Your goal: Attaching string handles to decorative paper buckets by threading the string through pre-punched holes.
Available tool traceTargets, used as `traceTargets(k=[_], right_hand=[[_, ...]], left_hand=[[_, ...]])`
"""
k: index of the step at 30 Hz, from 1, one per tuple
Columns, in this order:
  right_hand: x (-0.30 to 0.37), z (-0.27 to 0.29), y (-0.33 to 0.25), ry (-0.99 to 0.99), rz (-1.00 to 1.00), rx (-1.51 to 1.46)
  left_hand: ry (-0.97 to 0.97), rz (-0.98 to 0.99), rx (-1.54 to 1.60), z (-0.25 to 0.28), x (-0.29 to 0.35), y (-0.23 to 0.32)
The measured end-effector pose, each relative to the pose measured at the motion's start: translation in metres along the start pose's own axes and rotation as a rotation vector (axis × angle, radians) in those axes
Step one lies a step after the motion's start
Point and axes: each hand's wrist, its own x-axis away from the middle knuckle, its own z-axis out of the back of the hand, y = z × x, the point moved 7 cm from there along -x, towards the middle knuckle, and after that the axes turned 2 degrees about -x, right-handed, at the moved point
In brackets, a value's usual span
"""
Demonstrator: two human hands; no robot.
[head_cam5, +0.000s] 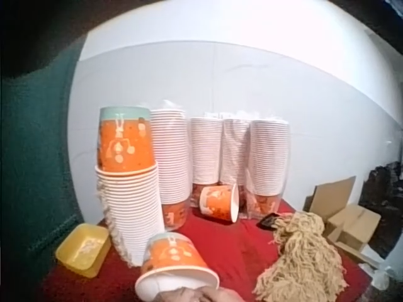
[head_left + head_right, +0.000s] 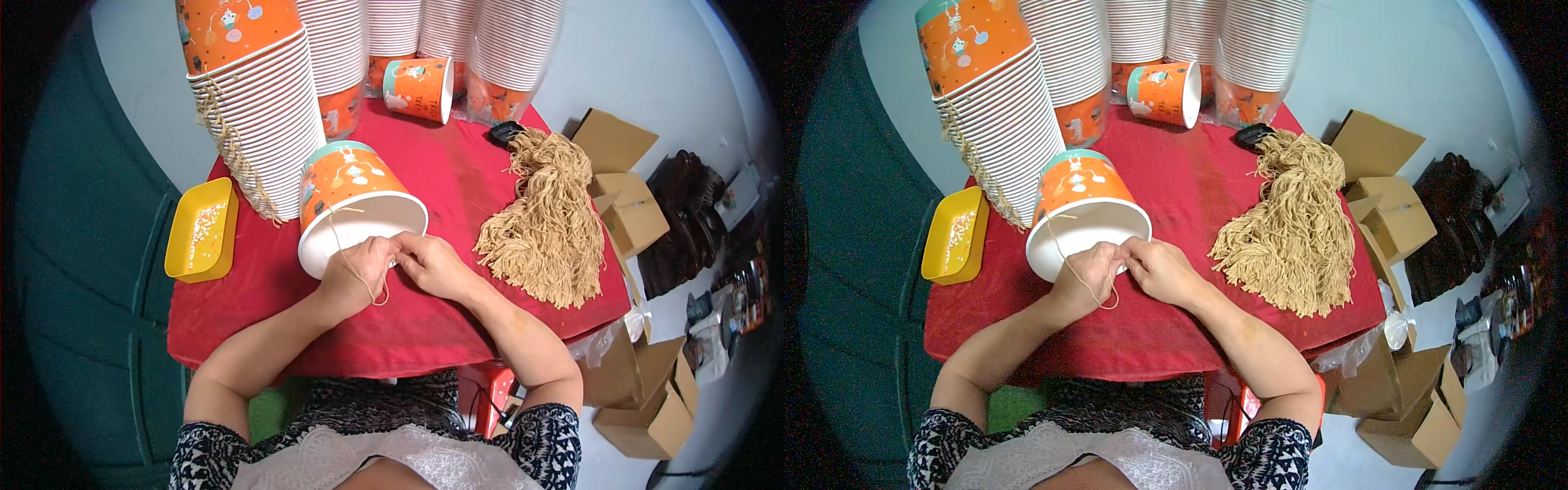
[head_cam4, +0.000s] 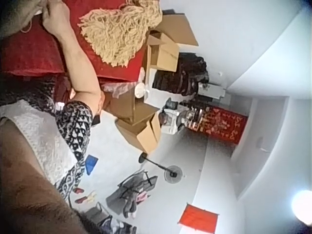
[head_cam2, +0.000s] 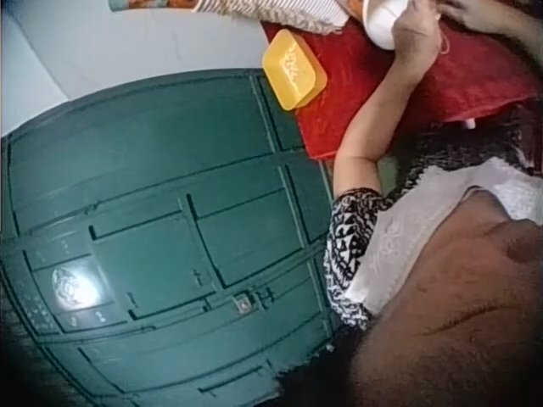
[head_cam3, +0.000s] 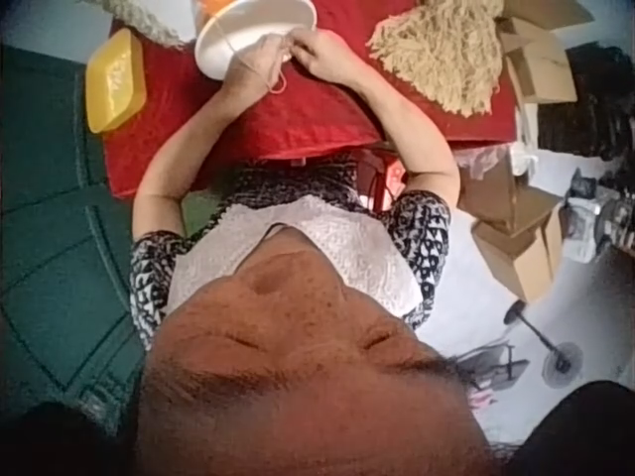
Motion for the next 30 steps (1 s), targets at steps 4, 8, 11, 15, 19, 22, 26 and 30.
traceTargets(k=[4,8,11,15,19,22,26,30], right_hand=[[0.000,0.000,0.000,-0.019,-0.053,-0.014],[-0.001,0.001,-0.002,-0.037,-0.069,-0.024],[-0.001,0.002,-0.005,0.019,0.001,-0.035],[-0.001,0.004,-0.008,0.071,0.044,-0.026],[0.000,0.002,-0.008,0.014,0.022,-0.032],[0.000,0.002,-0.005,-0.004,0.045,-0.058],[-0.001,0.002,-0.005,-0.028,0.035,-0.090],[-0.001,-0.001,-0.001,-0.051,-0.012,-0.058]], left_hand=[[0.023,-0.022,-0.002,0.003,0.000,0.003],[0.057,-0.009,0.011,0.007,-0.001,0.005],[0.019,-0.005,-0.031,0.004,-0.001,0.002],[0.028,-0.045,-0.022,0.004,-0.001,0.004],[0.024,-0.032,-0.031,0.002,0.000,0.005],[0.023,-0.014,-0.011,-0.001,-0.001,0.004],[0.042,-0.005,0.024,0.000,0.002,0.002],[0.028,0.002,0.035,-0.003,0.003,-0.001]])
